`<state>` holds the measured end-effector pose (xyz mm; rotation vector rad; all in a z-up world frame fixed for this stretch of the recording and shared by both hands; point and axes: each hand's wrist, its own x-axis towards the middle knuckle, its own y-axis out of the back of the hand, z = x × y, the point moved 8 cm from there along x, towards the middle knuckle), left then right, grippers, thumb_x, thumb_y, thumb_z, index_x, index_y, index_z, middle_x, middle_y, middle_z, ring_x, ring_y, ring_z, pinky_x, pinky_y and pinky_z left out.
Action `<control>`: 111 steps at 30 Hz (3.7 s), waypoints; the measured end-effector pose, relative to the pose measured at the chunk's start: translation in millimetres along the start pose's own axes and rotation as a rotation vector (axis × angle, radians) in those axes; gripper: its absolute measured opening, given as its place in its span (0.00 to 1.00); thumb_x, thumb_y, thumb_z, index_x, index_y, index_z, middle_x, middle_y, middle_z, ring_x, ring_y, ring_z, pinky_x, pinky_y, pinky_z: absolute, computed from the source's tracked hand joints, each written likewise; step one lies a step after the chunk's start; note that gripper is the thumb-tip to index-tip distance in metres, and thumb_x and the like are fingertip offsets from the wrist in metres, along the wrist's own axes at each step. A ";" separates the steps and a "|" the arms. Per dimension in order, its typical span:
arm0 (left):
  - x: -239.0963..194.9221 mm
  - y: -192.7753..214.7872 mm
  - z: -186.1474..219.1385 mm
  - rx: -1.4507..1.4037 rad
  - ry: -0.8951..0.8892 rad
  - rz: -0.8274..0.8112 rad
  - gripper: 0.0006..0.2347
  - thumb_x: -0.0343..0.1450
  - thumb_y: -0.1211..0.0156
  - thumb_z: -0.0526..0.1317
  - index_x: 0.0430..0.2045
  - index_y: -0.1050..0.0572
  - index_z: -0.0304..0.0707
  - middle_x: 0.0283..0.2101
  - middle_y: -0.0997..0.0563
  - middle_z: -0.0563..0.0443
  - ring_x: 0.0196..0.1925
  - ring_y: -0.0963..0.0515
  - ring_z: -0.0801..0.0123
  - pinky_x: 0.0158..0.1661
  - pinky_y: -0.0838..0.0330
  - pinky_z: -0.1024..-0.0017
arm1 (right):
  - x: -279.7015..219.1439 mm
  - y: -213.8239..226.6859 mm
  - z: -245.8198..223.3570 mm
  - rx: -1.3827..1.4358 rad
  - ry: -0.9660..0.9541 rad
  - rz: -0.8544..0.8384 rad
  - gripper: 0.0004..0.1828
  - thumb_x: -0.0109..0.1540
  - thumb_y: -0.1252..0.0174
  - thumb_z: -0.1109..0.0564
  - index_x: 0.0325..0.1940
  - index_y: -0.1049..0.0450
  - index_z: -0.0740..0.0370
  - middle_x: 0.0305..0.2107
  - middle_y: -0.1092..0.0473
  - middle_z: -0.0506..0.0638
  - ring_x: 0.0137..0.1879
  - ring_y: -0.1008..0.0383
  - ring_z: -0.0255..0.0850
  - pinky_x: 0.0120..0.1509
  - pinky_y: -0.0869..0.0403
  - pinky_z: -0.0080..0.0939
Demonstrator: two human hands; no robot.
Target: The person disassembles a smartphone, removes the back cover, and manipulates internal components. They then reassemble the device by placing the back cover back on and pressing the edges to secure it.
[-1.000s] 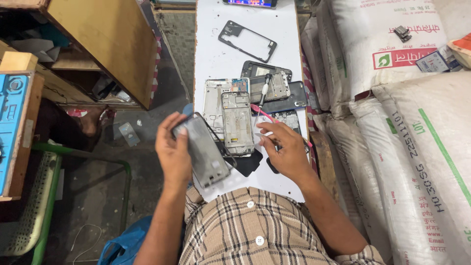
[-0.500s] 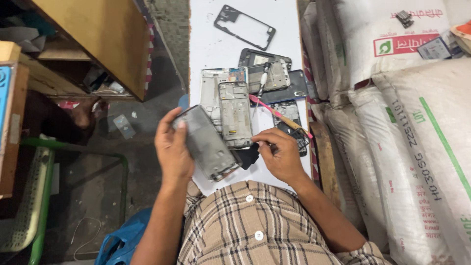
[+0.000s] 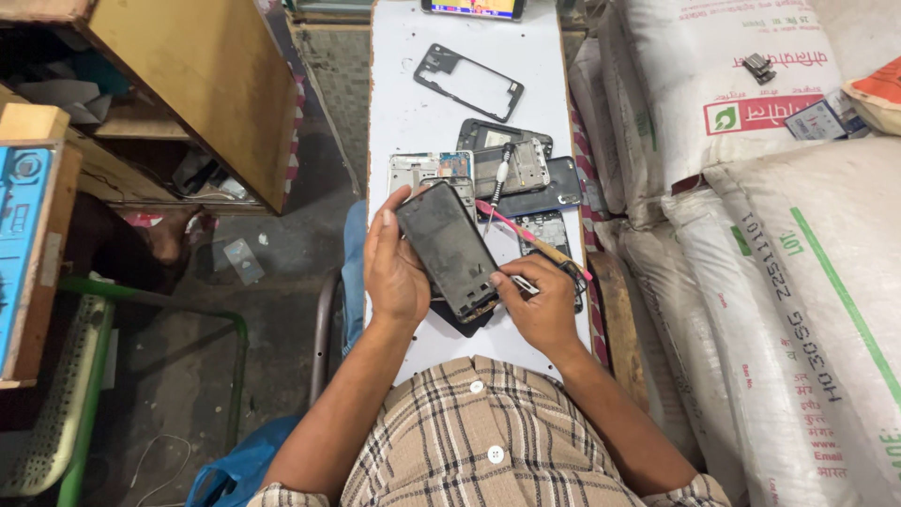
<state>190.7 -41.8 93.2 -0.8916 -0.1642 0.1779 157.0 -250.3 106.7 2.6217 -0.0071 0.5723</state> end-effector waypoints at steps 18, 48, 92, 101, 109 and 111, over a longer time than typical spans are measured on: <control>-10.8 -17.9 -18.6 0.361 0.072 -0.171 0.34 0.64 0.29 0.34 0.64 0.44 0.40 0.65 0.36 0.39 0.62 0.31 0.56 0.59 0.27 0.60 | -6.7 7.3 3.6 0.019 0.071 -0.107 0.12 0.64 0.38 0.58 0.47 0.21 0.71 0.39 0.24 0.50 0.37 0.23 0.37 0.40 0.26 0.33; -42.5 78.9 51.0 0.785 0.014 -0.072 0.10 0.76 0.44 0.31 0.51 0.24 0.28 0.46 0.18 0.44 0.36 0.18 0.75 0.31 0.24 0.80 | -41.2 8.4 -50.5 -0.335 0.465 -0.202 0.24 0.52 0.25 0.45 0.45 0.21 0.60 0.41 0.24 0.49 0.41 0.22 0.41 0.45 0.23 0.37; -15.6 -79.3 -12.8 1.437 -0.464 -0.521 0.13 0.68 0.36 0.33 0.47 0.22 0.37 0.46 0.19 0.44 0.49 0.21 0.51 0.46 0.26 0.59 | -40.5 104.2 52.1 0.680 -0.200 0.408 0.14 0.62 0.33 0.60 0.48 0.24 0.71 0.33 0.24 0.49 0.31 0.29 0.30 0.34 0.29 0.30; -7.1 -36.4 18.1 1.811 -0.325 -0.188 0.38 0.59 0.27 0.58 0.61 0.33 0.38 0.65 0.40 0.25 0.66 0.41 0.35 0.60 0.44 0.43 | -45.2 96.1 76.8 0.634 -0.383 0.175 0.09 0.64 0.37 0.60 0.45 0.23 0.69 0.31 0.25 0.47 0.29 0.31 0.27 0.29 0.34 0.27; 1.1 -44.9 2.4 1.956 -0.153 -0.199 0.49 0.54 0.30 0.69 0.65 0.39 0.38 0.66 0.45 0.21 0.67 0.43 0.35 0.61 0.51 0.40 | -42.8 81.7 113.7 0.325 -0.455 -0.044 0.13 0.60 0.33 0.59 0.45 0.20 0.71 0.28 0.24 0.48 0.23 0.32 0.28 0.23 0.35 0.28; 1.1 -49.0 -0.1 1.957 -0.188 -0.211 0.48 0.56 0.30 0.68 0.66 0.39 0.38 0.66 0.44 0.21 0.66 0.43 0.35 0.61 0.50 0.41 | -42.6 79.2 117.0 0.285 -0.480 -0.075 0.13 0.59 0.32 0.60 0.44 0.19 0.71 0.28 0.23 0.49 0.22 0.31 0.29 0.23 0.34 0.28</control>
